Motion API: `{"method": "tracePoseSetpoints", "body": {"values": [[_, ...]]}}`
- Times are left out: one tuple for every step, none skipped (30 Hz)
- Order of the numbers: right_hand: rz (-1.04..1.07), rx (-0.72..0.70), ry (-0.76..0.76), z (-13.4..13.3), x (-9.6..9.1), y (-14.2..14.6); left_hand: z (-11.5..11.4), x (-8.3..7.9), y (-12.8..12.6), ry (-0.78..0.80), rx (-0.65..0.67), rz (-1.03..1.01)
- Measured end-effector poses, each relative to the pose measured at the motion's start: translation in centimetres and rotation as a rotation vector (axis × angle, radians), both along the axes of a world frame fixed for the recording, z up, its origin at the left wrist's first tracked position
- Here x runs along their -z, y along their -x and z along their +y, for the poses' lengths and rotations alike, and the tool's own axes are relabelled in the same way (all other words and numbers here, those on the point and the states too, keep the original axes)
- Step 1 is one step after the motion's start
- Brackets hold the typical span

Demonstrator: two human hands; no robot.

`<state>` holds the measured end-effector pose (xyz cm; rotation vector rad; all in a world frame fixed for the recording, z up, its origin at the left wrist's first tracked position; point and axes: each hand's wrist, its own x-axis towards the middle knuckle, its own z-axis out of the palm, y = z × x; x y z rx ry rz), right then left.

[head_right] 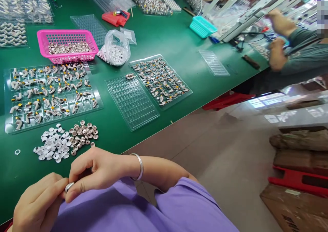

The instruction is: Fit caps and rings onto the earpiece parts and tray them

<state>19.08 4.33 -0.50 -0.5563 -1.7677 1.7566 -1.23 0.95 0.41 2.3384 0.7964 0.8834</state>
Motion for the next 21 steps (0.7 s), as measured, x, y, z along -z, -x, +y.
{"method": "tracePoseSetpoints", "body": {"values": [[-0.006,0.003,-0.069,0.1,-0.1,0.0,0.2,0.0,0.1,-0.02,0.01,0.019],[-0.016,0.009,-0.149,0.1,-0.2,-0.1,0.4,0.1,0.3,-0.051,0.017,0.036],[-0.033,0.016,-0.232,0.2,-0.4,-0.2,0.5,0.2,0.5,-0.089,0.022,0.051],[-0.057,0.02,-0.31,0.3,-0.6,-0.3,0.7,0.2,0.7,-0.135,0.024,0.059],[-0.088,0.019,-0.375,0.3,-0.7,-0.4,0.8,0.3,0.8,-0.186,0.02,0.062],[-0.121,0.014,-0.423,0.3,-0.9,-0.5,0.9,0.5,1.0,-0.23,0.018,0.061],[-0.152,0.008,-0.456,0.3,-1.1,-0.6,1.0,0.6,1.2,-0.266,0.016,0.061],[-0.179,0.004,-0.479,0.2,-1.2,-0.7,1.0,0.8,1.3,-0.295,0.014,0.061],[-0.203,0.01,-0.491,0.1,-1.3,-0.8,0.9,1.0,1.5,-0.318,0.01,0.064],[-0.223,0.024,-0.494,0.0,-1.4,-0.8,0.9,1.2,1.7,-0.333,0.012,0.074],[-0.245,0.044,-0.489,-0.2,-1.5,-0.8,0.8,1.4,1.9,-0.34,0.016,0.09],[-0.27,0.065,-0.479,-0.3,-1.6,-0.9,0.7,1.6,2.2,-0.344,0.022,0.11],[-0.296,0.083,-0.465,-0.4,-1.7,-0.9,0.6,1.8,2.4,-0.349,0.028,0.131],[-0.316,0.094,-0.454,-0.5,-1.8,-0.9,0.6,1.9,2.6,-0.355,0.034,0.147],[-0.328,0.099,-0.446,-0.6,-1.9,-0.9,0.5,2.0,2.7,-0.361,0.04,0.159],[-0.328,0.098,-0.441,-0.6,-2.0,-1.0,0.5,2.0,2.8,-0.37,0.043,0.162],[-0.317,0.096,-0.433,-0.6,-2.1,-1.0,0.5,1.9,2.8,-0.376,0.045,0.159],[-0.3,0.09,-0.421,-0.6,-2.2,-1.0,0.6,1.8,2.7,-0.377,0.049,0.153],[-0.282,0.085,-0.403,-0.5,-2.3,-1.0,0.6,1.7,2.5,-0.376,0.048,0.14],[-0.269,0.079,-0.38,-0.5,-2.3,-0.9,0.7,1.5,2.2,-0.369,0.041,0.121],[-0.26,0.075,-0.354,-0.4,-2.3,-0.9,0.8,1.3,1.8,-0.347,0.028,0.103]]}}
